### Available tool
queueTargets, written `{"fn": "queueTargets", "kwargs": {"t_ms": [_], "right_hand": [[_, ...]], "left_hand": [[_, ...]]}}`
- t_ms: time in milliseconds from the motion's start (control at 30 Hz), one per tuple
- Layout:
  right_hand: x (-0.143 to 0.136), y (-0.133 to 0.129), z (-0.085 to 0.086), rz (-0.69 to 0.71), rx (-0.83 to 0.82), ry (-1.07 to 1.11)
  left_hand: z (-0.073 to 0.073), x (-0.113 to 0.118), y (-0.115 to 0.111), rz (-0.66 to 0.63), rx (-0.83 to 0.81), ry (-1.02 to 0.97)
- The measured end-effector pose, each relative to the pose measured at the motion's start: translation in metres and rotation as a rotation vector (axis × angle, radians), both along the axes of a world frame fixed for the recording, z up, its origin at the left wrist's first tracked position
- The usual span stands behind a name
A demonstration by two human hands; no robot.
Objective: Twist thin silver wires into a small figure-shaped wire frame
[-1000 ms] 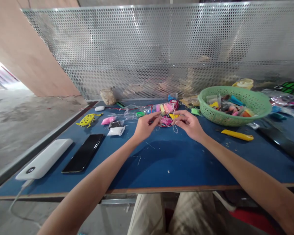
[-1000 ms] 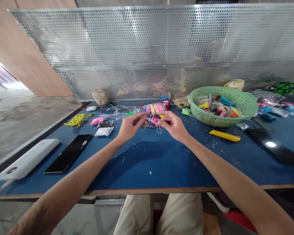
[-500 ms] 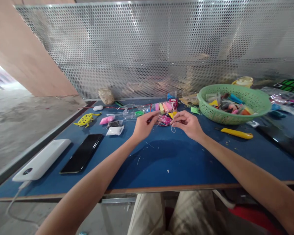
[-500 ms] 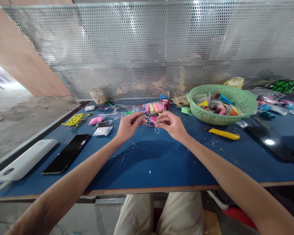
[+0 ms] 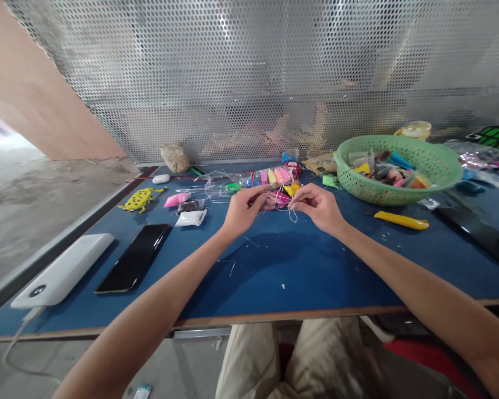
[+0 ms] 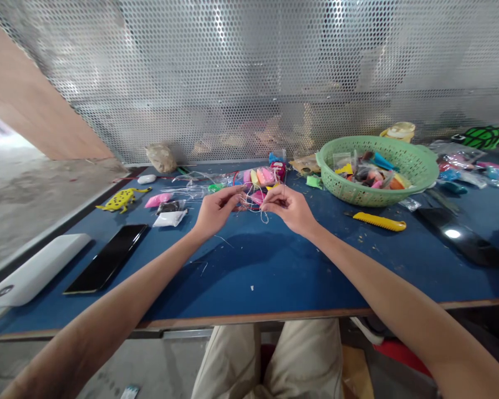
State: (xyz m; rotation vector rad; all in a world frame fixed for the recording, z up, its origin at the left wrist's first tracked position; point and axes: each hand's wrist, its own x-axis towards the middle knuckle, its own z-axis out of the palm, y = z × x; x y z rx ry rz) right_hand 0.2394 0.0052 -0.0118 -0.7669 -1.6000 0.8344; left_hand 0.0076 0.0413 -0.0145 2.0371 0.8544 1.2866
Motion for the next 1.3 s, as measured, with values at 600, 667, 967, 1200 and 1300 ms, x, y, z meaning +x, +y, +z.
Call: {"fn": "queueTargets", "kwargs": {"t_ms": [600, 667, 967, 1200, 1300], "right_hand": [[0.001, 0.001, 0.0, -0.206, -0.013, -0.079], [0.001, 0.001, 0.0, -0.205, -0.012, -0.083], [0.002, 0.003, 0.002, -0.219, -0.013, -0.058], [0.005, 0.007, 0.0, -0.312, 0.001, -0.047], [0.005, 0.008, -0.001, -0.323, -0.001, -0.043]], "left_hand": [[0.004, 0.003, -0.003, -0.04, -0.12, -0.11], [0.003, 0.001, -0.002, -0.033, -0.098, -0.091], [0.002, -0.004, 0.002, -0.017, -0.029, 0.025], [0.007, -0.004, -0.002, -0.055, 0.002, 0.069], [0.011, -0.005, -0.004, 0.007, 0.119, 0.134]]}}
